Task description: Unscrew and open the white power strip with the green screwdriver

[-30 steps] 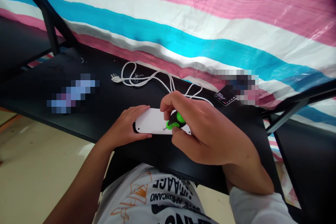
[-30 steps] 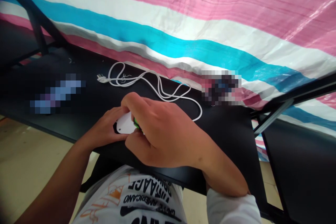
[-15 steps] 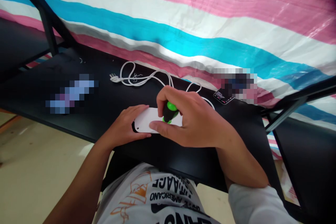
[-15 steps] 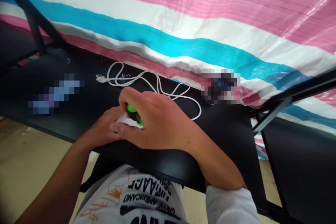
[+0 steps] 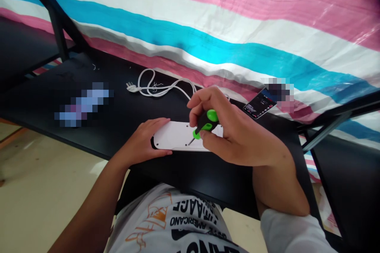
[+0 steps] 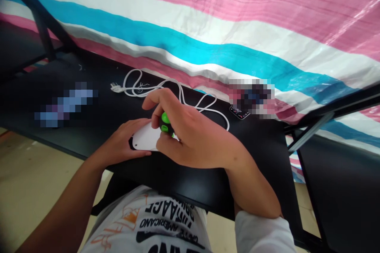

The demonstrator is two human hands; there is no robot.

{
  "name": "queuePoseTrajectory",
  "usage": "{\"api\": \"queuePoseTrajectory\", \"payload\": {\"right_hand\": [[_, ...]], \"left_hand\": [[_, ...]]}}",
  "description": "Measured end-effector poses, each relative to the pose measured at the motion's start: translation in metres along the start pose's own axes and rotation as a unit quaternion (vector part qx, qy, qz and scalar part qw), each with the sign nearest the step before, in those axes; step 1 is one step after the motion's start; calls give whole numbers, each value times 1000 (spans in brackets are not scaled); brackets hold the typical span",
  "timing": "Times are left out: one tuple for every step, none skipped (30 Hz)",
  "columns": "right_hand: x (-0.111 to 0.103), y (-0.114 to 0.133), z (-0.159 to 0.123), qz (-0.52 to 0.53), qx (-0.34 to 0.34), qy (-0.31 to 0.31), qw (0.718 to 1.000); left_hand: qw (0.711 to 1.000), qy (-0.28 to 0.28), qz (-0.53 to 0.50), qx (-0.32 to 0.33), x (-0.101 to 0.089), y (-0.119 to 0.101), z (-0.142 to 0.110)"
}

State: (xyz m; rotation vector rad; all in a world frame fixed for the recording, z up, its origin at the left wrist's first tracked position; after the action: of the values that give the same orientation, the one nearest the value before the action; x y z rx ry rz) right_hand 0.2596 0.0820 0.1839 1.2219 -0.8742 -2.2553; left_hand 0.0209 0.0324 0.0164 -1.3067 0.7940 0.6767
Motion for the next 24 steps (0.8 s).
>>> {"api": "queuePoseTrajectory", "payload": {"right_hand": [[0,0,0,-1,-2,-2,1000],[-1,1,0,-4,-4,-3,1000],[-1,1,0,-7,-6,-5,1000],[-2,1,0,-10,-8,-7,1000],[-2,1,0,-13,-9,-10,1000],[-2,0,0,-15,-9,-15,1000],[-2,-1,0,-17,-9,-24,1000],[-2,-2,1,-21,-11,-37,999],[-2,-3,1,-26,-13,-54,998],[-2,-5,2,-33,-17,-72,997],[-2,-7,4,-40,-22,-91,995],[0,-9,6,-47,-27,-106,993],[2,-11,8,-53,-31,-116,991],[4,-13,10,-57,-34,-122,990],[7,-16,13,-58,-36,-124,990],[9,-18,16,-57,-39,-124,990],[12,-21,20,-55,-40,-122,990],[15,-24,23,-52,-40,-120,991],[18,-27,26,-48,-38,-117,991],[20,-29,30,-45,-36,-113,992],[23,-31,33,-43,-34,-109,993],[25,-33,36,-42,-31,-105,993],[26,-34,39,-42,-28,-100,994],[28,-35,42,-42,-25,-93,994]], "left_hand": [[1000,0,-1,1,0,0,0],[1000,-1,-2,2,0,0,0],[1000,-2,-2,3,0,0,0],[1000,-3,-1,4,0,0,0],[1000,-5,-1,5,0,1,0],[1000,-6,-1,5,1,1,-1],[1000,-8,-3,3,1,0,-1],[1000,-10,-6,0,0,0,-1],[1000,-12,-11,-4,0,-1,-2],[1000,-11,-18,-10,0,-1,-2],[999,-8,-28,-17,0,-2,-2],[999,-4,-41,-23,0,-2,-3],[998,1,-56,-27,0,-3,-3],[997,5,-72,-29,-1,-3,-4],[996,9,-86,-30,-1,-3,-4],[995,11,-97,-30,-1,-3,-4],[994,13,-106,-30,-1,-3,-5],[993,12,-111,-30,-1,-3,-5],[993,12,-116,-32,-1,-2,-6],[992,13,-121,-34,-1,-2,-6],[991,14,-126,-36,0,-2,-6],[991,16,-130,-38,0,-1,-7],[990,16,-135,-40,0,-1,-7],[989,16,-139,-40,1,0,-8]]}}
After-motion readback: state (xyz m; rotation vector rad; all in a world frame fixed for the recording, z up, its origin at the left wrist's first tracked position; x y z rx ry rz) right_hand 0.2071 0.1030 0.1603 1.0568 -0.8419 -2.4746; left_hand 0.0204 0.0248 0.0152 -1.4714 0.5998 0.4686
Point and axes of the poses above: each hand's wrist, its own z-axis towards the middle knuckle, its own x-axis out of the palm, y = z × x, the point moved 4 cm from there along z, towards the middle knuckle, and after that the axes turned 10 degrees about -x, right-handed, at the moved point
